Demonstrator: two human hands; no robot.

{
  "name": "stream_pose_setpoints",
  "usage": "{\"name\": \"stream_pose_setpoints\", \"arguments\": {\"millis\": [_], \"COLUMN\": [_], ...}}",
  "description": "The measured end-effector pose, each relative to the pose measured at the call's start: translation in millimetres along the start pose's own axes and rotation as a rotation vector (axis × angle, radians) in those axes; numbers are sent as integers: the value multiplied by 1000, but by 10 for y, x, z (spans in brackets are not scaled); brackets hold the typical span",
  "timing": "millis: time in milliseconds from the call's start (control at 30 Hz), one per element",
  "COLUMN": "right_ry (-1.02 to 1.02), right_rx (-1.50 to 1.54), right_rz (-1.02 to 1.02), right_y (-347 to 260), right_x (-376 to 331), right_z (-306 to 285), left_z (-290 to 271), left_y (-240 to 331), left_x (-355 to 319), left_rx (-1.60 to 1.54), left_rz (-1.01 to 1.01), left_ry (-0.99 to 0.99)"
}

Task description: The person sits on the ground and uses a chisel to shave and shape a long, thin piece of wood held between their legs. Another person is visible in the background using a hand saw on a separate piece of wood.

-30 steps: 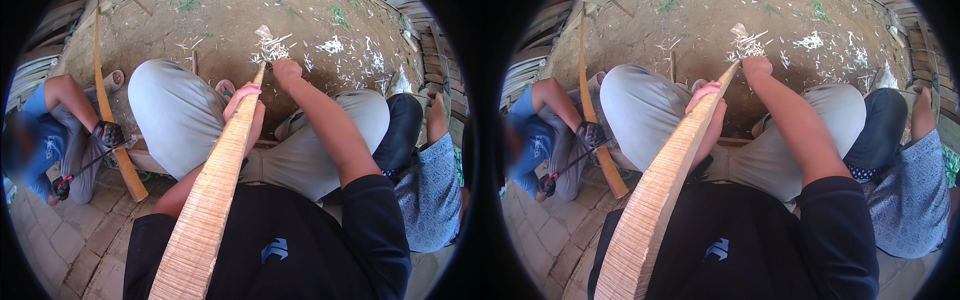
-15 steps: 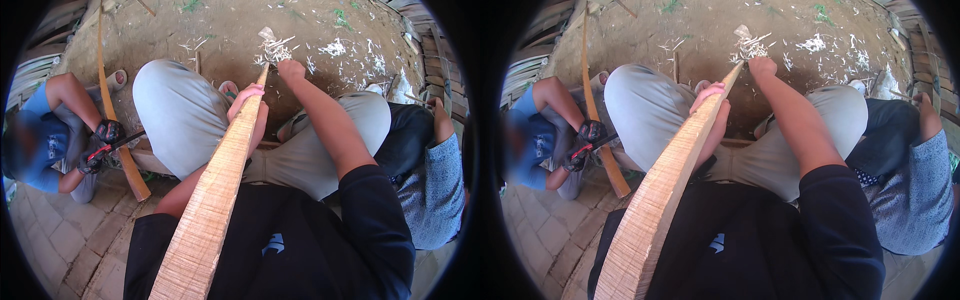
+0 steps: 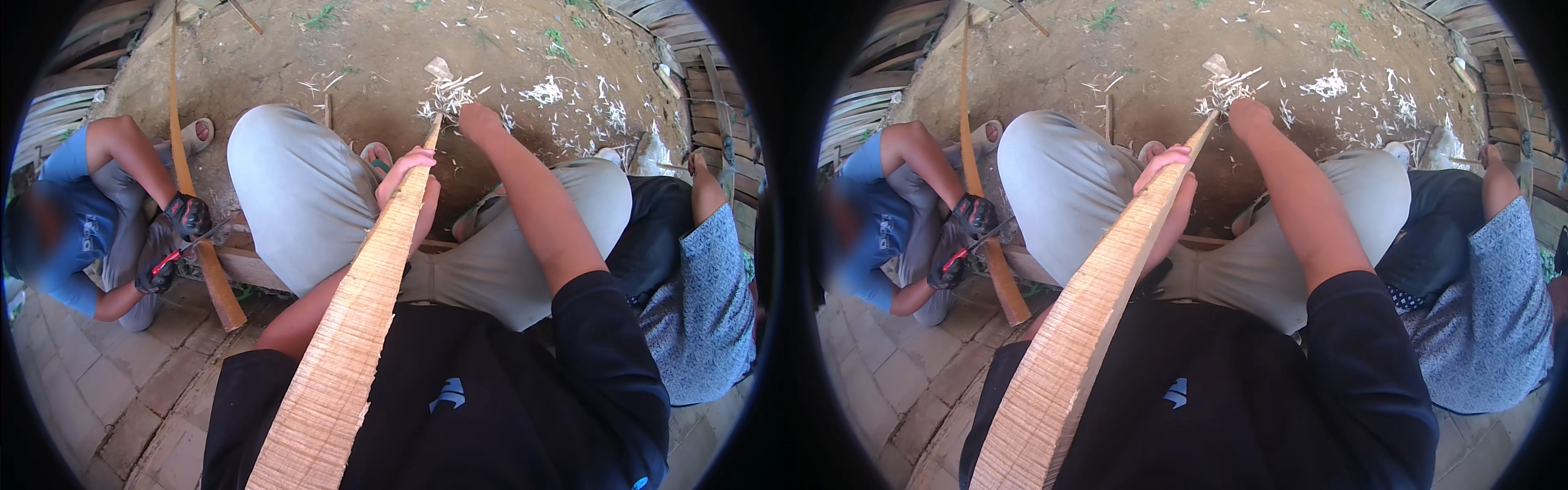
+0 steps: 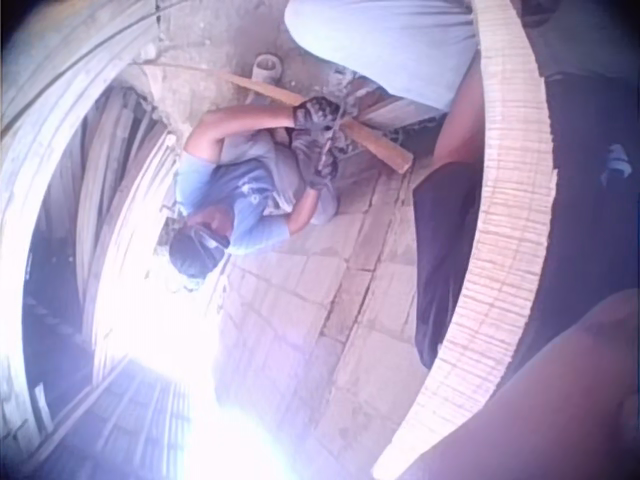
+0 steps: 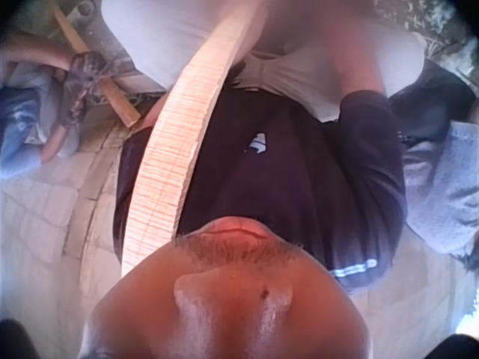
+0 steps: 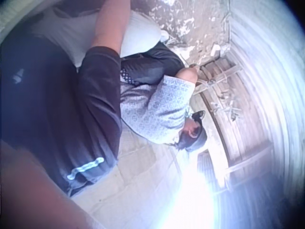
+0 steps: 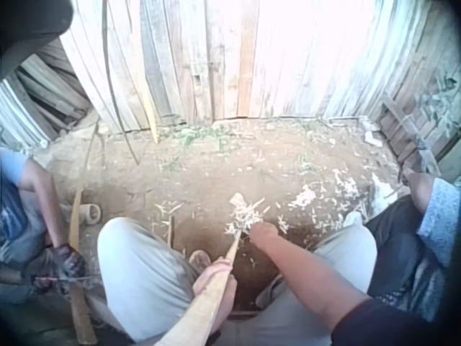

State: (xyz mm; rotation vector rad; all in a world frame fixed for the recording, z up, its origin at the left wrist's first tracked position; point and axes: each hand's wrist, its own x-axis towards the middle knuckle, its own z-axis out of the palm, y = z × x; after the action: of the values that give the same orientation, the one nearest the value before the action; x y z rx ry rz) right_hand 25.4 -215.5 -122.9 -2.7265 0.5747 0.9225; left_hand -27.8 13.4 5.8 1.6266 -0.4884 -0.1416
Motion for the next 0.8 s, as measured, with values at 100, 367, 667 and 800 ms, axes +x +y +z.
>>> {"name": "stream_pose_setpoints", "arguments": {"millis": [100,367,667,800], "right_ry": [-28,-45,71,21], "right_rx": [12,-55,9,-41], "right_rz": [17,-37,2,27], "right_y": [17,-43,-222,-223], "right_x": [-34,-129,-285,-303], "right_z": [-61,-272,-97,-126], "left_z": [18,-6,0,51], "left_y": [14,19,125,154], "left_x": [5,1,24,37], "left_rx": [-15,-23,5,17], "left_rz": [0,-9,-59,-57], "left_ry": [7,4,-35,-59]}}
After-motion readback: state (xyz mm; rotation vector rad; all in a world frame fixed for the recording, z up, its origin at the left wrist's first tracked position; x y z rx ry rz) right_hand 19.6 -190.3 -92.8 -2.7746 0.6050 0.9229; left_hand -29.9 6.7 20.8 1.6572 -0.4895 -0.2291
